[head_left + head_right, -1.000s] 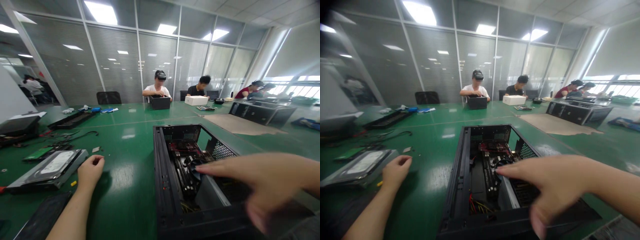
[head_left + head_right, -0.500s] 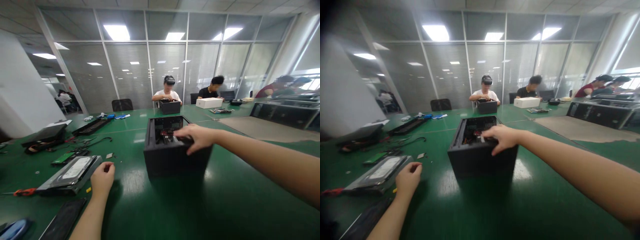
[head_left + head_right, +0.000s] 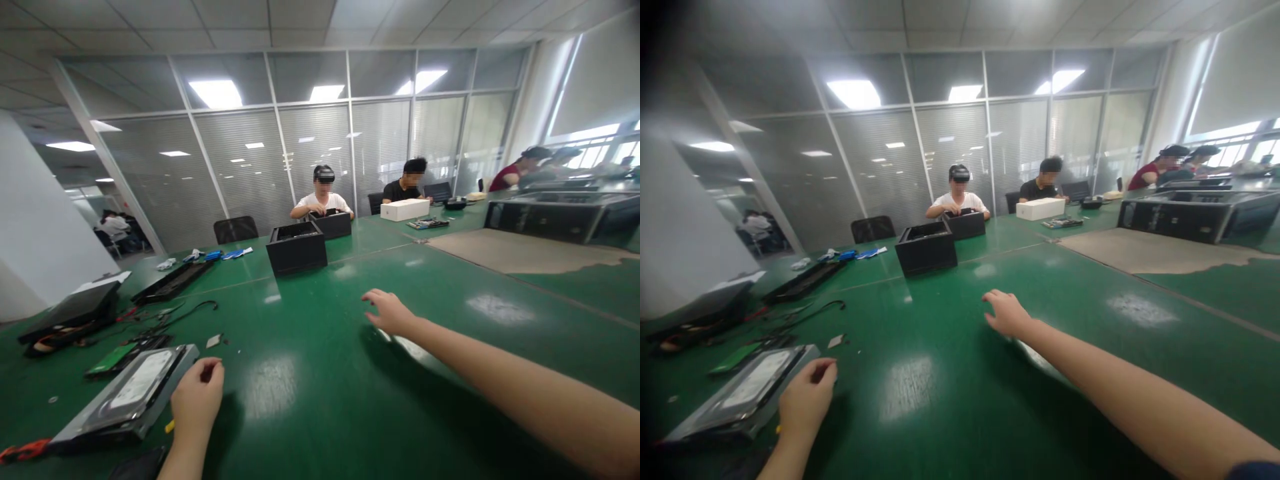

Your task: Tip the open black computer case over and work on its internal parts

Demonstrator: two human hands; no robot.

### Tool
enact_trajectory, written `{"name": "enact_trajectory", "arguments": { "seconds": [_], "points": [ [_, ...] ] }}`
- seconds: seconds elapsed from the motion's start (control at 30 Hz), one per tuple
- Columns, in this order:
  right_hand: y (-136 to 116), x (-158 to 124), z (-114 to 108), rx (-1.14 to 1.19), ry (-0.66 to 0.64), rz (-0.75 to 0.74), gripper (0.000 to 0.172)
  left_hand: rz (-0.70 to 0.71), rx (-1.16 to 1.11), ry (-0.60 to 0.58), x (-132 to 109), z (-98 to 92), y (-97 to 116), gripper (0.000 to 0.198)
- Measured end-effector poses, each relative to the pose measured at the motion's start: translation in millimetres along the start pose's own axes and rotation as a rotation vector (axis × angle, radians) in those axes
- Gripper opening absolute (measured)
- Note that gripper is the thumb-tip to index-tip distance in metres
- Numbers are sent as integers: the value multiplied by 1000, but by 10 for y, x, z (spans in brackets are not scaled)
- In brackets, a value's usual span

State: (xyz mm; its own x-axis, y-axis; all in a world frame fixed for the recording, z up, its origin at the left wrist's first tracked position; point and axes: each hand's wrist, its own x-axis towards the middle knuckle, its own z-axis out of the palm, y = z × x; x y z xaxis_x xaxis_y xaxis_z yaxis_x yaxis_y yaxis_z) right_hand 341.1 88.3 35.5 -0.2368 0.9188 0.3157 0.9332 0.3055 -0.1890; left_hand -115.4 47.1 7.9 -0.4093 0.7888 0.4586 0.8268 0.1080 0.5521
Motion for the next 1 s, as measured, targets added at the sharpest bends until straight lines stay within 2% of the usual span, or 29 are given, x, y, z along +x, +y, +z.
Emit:
{"name": "enact_trajectory", "arguments": {
  "seconds": [0.07,0.13,0.27,0.4,0.57,0.7,1.0],
  "points": [
    [202,-420,156,108,56,0,30,-3,10,-10,-3,-17,20,20],
    [387,-749,206,220,102,-15,27,11,17,-22,-5,-29,30,20],
    [703,-1077,54,339,187,-7,27,10,23,-8,-5,-17,12,21],
    [986,-1066,-38,445,249,122,29,-60,-6,47,-10,-5,-42,23],
    [1185,-942,132,481,213,169,32,-138,-95,154,-39,-34,-86,24],
    [1164,-918,204,460,204,94,35,-167,-149,165,-40,-10,-95,27],
    [926,-932,19,310,363,-22,47,-155,-206,103,-16,68,-93,34]
  ]
}}
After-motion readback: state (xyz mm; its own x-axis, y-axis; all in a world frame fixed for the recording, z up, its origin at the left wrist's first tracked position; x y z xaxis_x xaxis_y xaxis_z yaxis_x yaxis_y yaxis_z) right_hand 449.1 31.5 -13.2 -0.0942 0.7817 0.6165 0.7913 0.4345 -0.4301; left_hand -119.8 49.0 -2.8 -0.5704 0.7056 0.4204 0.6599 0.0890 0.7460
